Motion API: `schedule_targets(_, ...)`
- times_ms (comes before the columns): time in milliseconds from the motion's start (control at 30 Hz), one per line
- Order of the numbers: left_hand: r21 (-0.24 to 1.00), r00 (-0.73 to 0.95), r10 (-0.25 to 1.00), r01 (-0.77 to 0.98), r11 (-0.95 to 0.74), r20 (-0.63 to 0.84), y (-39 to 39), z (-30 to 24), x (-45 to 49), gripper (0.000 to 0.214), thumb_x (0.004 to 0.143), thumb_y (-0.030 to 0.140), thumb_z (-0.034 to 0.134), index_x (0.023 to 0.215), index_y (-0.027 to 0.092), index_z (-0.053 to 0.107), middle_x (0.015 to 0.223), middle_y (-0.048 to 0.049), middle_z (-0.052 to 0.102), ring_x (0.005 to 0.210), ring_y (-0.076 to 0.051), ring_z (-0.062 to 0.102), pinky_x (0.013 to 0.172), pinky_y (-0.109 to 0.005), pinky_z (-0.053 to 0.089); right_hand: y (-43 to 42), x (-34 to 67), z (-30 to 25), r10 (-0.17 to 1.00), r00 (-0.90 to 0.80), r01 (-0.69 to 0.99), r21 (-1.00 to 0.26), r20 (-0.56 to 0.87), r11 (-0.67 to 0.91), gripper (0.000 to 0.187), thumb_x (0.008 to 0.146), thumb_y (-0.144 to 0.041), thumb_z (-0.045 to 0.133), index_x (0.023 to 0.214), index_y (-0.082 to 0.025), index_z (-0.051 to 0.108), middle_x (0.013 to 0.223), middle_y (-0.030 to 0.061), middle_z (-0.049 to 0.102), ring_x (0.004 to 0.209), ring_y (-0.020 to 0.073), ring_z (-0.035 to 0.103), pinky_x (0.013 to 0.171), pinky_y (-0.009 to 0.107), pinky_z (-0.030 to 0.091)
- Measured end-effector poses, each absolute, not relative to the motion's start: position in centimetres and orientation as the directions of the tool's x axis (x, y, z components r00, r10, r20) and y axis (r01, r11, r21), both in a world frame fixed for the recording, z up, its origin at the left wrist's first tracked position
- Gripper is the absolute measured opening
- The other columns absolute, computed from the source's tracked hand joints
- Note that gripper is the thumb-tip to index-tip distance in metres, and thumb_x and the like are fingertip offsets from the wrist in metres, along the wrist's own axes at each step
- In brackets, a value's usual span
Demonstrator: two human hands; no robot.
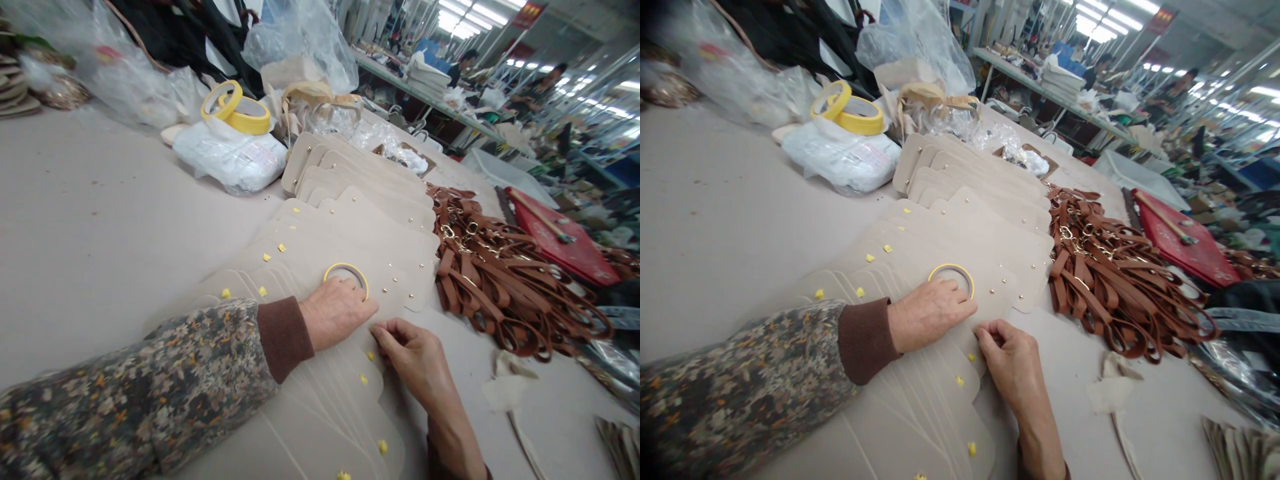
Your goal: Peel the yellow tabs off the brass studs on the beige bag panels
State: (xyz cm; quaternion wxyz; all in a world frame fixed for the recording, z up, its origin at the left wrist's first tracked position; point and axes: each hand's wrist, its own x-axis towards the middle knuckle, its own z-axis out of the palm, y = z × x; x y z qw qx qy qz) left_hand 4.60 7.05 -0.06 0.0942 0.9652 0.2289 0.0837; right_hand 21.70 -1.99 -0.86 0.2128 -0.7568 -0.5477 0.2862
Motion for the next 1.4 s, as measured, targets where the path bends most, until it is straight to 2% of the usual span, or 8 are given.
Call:
schedule_targets(100,0.223,0.885,0.452,0.42,-0.88,0.113,7.1,0.0,4.6,0.011,0.094,0.017,0.047,0.089,0.016,0.057,0.085,-0.0063,0.064,0.081,-0.023,0.056,0.067,-0.035,0.041,-1.9,21.2,-0.5,0.965,0.221,0.778,-0.571,-0.141,-0.262,0.028,0.079,-0.042,0.054,0.07,-0.019,0.069,0.058,0.0005,0.063,0.053,0.0143,0.056,0.052,0.024,0.04)
schedule_targets(267,0.221,0.88,0.462,0.432,-0.874,0.109,7.2,0.0,4.6,0.012,0.094,0.015,0.046,0.089,0.017,0.057,0.086,-0.0063,0.063,0.081,-0.023,0.056,0.066,-0.035,0.04,-2.5,21.9,-0.9,0.943,0.307,0.753,-0.573,-0.13,-0.325,0.035,0.078,-0.048,0.06,0.097,-0.019,0.064,0.048,-0.005,0.057,0.044,0.0152,0.053,0.048,0.025,0.04)
schedule_targets(433,0.195,0.893,0.433,0.405,-0.893,0.126,7.3,-0.3,4.5,0.009,0.092,0.014,0.048,0.088,0.016,0.056,0.085,-0.0064,0.063,0.079,-0.022,0.055,0.066,-0.034,0.039,-3.6,22.5,-1.3,0.957,0.233,0.701,-0.652,-0.175,-0.29,0.027,0.083,-0.046,0.056,0.081,-0.021,0.068,0.069,0.002,0.07,0.062,0.0171,0.064,0.059,0.026,0.048)
schedule_targets(767,0.219,0.896,0.417,0.381,-0.898,0.153,7.3,0.1,4.3,0.01,0.09,0.012,0.047,0.09,0.016,0.057,0.085,-0.0055,0.063,0.078,-0.021,0.056,0.069,-0.034,0.042,-3.1,20.7,-1.8,0.985,0.145,0.885,-0.457,0.091,-0.088,0.025,0.089,-0.036,0.05,0.085,-0.021,0.07,0.08,0.0043,0.072,0.068,0.0178,0.064,0.066,0.027,0.045)
schedule_targets(1000,0.346,0.852,0.423,0.314,-0.884,0.307,7.7,0.1,3.9,0.017,0.096,0.018,0.045,0.11,0.018,0.054,0.089,-0.0013,0.065,0.081,-0.015,0.062,0.069,-0.024,0.047,-3.1,21.5,-0.5,0.992,0.003,0.822,-0.565,-0.128,-0.076,0.04,0.092,-0.043,0.047,0.065,-0.02,0.065,0.062,0.0008,0.064,0.058,0.0141,0.056,0.055,0.024,0.041)
schedule_targets(1167,0.353,0.827,0.416,0.287,-0.89,0.377,7.6,-0.5,3.9,0.041,0.096,0.024,0.049,0.135,0.016,0.036,0.1,-0.0064,0.069,0.087,-0.016,0.066,0.073,-0.024,0.05,-2.9,21.6,-1.0,0.948,0.234,0.703,-0.711,0.215,-0.013,0.024,0.089,-0.035,0.056,0.099,-0.018,0.069,0.084,0.0043,0.072,0.068,0.0153,0.063,0.063,0.026,0.049)
schedule_targets(1267,0.342,0.831,0.423,0.304,-0.889,0.361,7.4,-0.6,4.1,0.036,0.097,0.028,0.049,0.129,0.015,0.04,0.095,-0.0068,0.07,0.081,-0.017,0.068,0.066,-0.024,0.05,-2.5,21.1,-1.0,0.898,0.159,0.767,-0.625,0.41,0.149,0.018,0.088,-0.025,0.057,0.102,-0.02,0.067,0.093,0.0058,0.072,0.076,0.0155,0.065,0.07,0.027,0.051)
schedule_targets(1400,0.366,0.848,0.417,0.293,-0.883,0.327,7.2,-0.5,4.2,0.028,0.099,0.032,0.043,0.121,0.014,0.045,0.088,-0.0054,0.069,0.075,-0.018,0.068,0.061,-0.025,0.05,-2.0,20.3,-0.6,0.869,-0.007,0.819,-0.496,0.494,0.288,0.017,0.089,-0.015,0.051,0.096,-0.022,0.065,0.089,0.0045,0.072,0.081,0.0149,0.067,0.077,0.027,0.051)
